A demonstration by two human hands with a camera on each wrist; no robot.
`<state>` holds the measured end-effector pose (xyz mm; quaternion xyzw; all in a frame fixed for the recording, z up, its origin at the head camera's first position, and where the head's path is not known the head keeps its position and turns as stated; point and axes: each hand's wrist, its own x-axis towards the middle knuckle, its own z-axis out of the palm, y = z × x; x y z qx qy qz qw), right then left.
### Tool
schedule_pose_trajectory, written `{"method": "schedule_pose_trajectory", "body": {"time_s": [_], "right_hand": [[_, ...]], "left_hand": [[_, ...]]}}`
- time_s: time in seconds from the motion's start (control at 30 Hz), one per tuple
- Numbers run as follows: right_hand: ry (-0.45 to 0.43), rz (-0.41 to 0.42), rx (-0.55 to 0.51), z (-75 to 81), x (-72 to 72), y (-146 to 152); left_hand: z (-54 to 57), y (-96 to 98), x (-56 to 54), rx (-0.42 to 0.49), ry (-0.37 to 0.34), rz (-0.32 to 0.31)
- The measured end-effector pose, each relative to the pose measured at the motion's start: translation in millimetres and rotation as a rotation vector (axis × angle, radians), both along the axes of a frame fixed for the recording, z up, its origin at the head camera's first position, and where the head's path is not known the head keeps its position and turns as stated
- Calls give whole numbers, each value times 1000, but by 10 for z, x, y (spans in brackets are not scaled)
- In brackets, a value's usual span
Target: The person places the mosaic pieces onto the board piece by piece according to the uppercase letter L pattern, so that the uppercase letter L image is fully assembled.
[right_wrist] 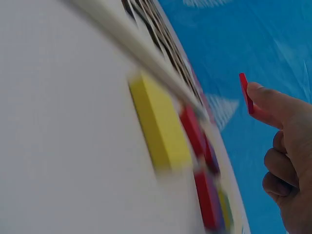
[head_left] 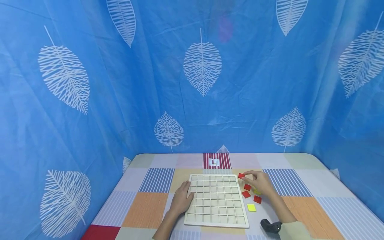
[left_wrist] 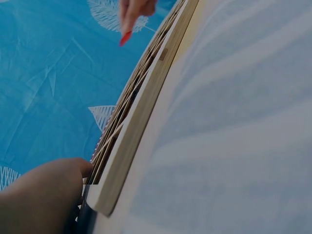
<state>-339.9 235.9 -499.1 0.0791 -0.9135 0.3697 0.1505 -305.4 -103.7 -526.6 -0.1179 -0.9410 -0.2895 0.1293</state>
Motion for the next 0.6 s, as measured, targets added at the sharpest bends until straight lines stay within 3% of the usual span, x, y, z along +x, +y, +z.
{"method": "schedule_pose_trajectory", "body": {"time_s": [0.17, 0.3, 0.6], "right_hand": [[67, 106, 30, 85, -29, -472], [68, 193, 70, 73, -65, -801], [52, 287, 180, -47, -208, -1188]], "left_hand": [[5, -13, -5, -1, 4, 6], [-2, -12, -4, -3, 15, 8], [-14, -30, -13, -33, 15, -1]]}}
